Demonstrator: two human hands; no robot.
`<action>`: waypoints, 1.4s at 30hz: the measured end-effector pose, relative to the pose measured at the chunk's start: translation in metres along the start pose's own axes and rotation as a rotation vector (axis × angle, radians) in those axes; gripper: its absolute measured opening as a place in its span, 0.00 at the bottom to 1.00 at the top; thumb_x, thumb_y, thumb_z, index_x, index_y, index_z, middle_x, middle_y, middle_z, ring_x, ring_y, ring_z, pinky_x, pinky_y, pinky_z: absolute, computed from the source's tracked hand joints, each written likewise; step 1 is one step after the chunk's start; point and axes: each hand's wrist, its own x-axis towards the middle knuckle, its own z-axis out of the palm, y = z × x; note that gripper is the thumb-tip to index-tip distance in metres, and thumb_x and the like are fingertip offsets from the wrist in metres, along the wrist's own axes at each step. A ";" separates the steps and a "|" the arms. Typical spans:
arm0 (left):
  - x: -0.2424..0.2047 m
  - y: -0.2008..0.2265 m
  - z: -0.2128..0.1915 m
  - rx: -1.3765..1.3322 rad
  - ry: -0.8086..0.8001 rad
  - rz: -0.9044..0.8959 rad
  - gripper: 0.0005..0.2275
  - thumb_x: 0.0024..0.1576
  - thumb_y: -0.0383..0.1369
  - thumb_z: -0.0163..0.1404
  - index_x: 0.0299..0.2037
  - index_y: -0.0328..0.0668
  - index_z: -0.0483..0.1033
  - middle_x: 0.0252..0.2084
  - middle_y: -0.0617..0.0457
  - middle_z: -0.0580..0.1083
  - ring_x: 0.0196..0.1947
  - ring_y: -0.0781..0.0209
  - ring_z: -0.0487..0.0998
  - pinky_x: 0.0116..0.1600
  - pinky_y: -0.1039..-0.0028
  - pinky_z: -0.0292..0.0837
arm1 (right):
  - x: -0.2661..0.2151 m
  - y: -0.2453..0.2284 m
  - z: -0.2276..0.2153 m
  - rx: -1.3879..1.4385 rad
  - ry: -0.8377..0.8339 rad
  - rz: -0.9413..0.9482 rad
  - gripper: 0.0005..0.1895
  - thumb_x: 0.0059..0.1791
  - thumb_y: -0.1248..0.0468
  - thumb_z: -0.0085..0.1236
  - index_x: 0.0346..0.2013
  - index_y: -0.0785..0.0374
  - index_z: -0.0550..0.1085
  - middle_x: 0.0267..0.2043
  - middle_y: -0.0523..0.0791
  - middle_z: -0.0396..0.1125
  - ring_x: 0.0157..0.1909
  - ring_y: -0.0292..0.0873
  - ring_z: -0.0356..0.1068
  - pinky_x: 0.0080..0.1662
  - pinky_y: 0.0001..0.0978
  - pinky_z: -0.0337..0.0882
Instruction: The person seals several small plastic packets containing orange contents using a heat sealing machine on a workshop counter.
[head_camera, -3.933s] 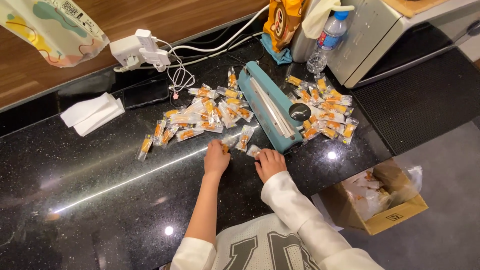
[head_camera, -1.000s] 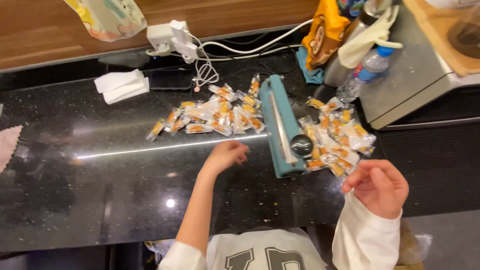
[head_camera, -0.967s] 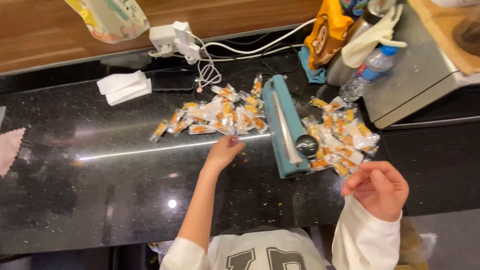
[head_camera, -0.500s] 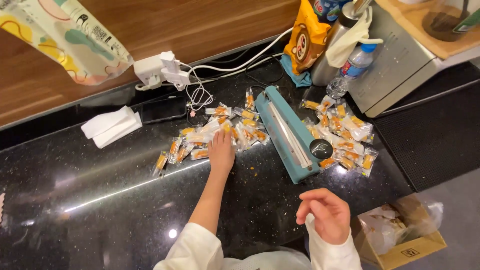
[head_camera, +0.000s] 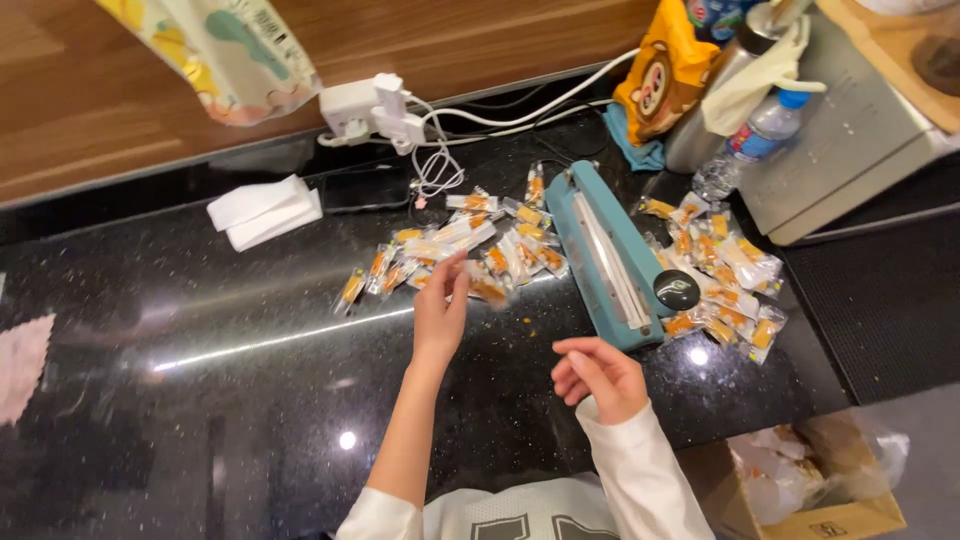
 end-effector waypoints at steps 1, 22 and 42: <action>-0.008 0.012 -0.005 -0.090 0.013 -0.005 0.17 0.63 0.30 0.43 0.62 0.41 0.65 0.43 0.41 0.76 0.47 0.48 0.78 0.55 0.56 0.71 | 0.004 0.001 0.003 -0.053 0.021 0.024 0.13 0.47 0.65 0.53 0.41 0.70 0.77 0.25 0.56 0.74 0.25 0.47 0.74 0.23 0.33 0.77; -0.055 0.060 0.053 -0.527 -0.138 -0.169 0.11 0.58 0.36 0.54 0.41 0.35 0.82 0.31 0.46 0.80 0.33 0.66 0.78 0.42 0.75 0.76 | 0.028 0.000 -0.001 -0.116 0.069 -0.012 0.06 0.45 0.63 0.65 0.34 0.61 0.80 0.25 0.46 0.75 0.29 0.34 0.70 0.33 0.26 0.75; -0.032 0.046 0.056 -0.312 -0.556 -0.091 0.20 0.48 0.32 0.62 0.51 0.35 0.78 0.35 0.44 0.78 0.33 0.60 0.74 0.43 0.70 0.74 | 0.039 0.039 -0.011 0.126 0.292 -0.016 0.06 0.44 0.65 0.66 0.34 0.62 0.79 0.30 0.44 0.67 0.30 0.34 0.66 0.31 0.23 0.72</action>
